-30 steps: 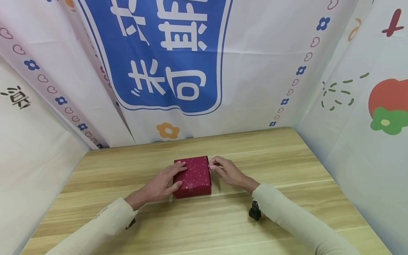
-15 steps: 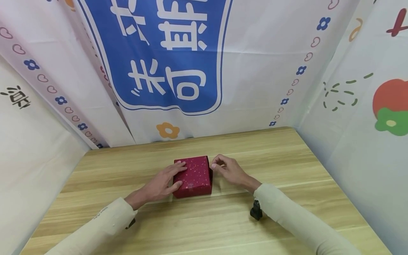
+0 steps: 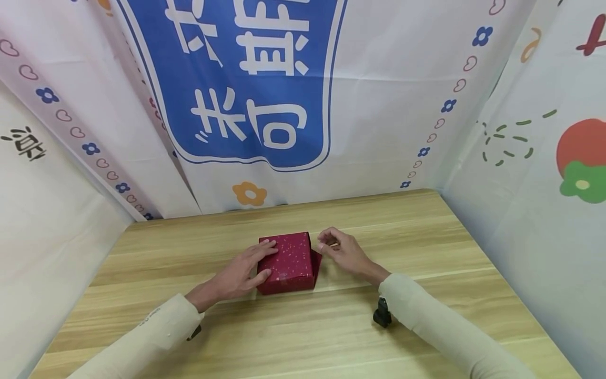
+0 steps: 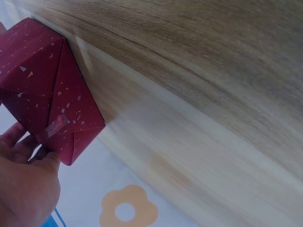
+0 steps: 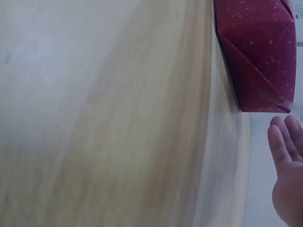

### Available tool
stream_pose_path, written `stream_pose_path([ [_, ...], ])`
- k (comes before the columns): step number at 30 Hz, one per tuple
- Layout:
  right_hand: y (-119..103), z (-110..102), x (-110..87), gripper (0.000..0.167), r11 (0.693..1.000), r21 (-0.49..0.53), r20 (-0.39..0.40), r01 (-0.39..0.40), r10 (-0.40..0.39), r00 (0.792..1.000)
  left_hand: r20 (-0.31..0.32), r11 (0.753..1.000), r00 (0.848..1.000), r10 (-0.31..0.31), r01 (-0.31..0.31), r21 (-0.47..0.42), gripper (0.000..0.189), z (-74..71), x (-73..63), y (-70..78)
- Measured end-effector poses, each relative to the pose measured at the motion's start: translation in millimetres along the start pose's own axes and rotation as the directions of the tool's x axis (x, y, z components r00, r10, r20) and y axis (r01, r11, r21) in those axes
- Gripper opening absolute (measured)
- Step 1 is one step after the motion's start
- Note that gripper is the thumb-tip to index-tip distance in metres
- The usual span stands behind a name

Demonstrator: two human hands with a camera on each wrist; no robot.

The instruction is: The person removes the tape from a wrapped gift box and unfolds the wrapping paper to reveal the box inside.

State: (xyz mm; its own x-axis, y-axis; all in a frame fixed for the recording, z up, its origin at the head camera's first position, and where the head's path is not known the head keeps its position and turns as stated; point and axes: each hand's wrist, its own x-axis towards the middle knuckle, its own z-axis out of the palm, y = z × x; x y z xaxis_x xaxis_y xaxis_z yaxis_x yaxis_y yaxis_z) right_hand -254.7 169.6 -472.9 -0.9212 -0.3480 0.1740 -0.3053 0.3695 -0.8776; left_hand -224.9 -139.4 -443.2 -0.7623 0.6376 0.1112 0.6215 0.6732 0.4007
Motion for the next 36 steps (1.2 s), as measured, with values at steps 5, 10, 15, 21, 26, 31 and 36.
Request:
stream_pose_path([
  [5,-0.5,6.5,2.2,0.052,1.0,0.021,0.076,-0.018,0.016,0.997,-0.01,1.0,1.0,0.006,-0.006,0.006,0.052,2.3,-0.4,-1.5],
  [10,-3.4,15.6,1.1,0.06,0.997,0.056,0.127,-0.056,0.049,0.991,-0.034,1.0,0.999,0.012,-0.011,0.023,0.052,6.9,-0.9,-2.1],
  [15,-5.0,21.9,1.3,0.063,0.996,0.056,0.133,-0.064,0.056,0.99,-0.045,0.998,0.999,-0.017,0.02,0.065,0.053,7.4,-2.3,2.4],
  [21,-2.6,22.3,4.2,0.06,0.991,0.107,0.159,-0.08,0.062,0.985,-0.012,0.985,1.0,0.004,-0.002,0.175,0.054,0.1,0.0,8.2],
  [26,-2.4,19.2,7.2,0.059,0.992,0.095,0.199,-0.087,0.066,0.978,0.03,0.981,0.999,0.045,-0.05,0.187,0.051,-8.6,5.7,6.6],
  [31,-6.0,17.9,10.4,0.057,0.992,0.085,0.247,-0.092,0.069,0.967,0.101,0.98,0.991,0.093,-0.109,0.168,0.05,-14.5,10.0,5.5],
  [36,-8.4,21.2,13.6,0.055,0.989,0.108,0.282,-0.106,0.072,0.957,0.157,0.971,0.971,0.182,-0.203,0.127,0.047,-20.5,14.5,7.2],
])
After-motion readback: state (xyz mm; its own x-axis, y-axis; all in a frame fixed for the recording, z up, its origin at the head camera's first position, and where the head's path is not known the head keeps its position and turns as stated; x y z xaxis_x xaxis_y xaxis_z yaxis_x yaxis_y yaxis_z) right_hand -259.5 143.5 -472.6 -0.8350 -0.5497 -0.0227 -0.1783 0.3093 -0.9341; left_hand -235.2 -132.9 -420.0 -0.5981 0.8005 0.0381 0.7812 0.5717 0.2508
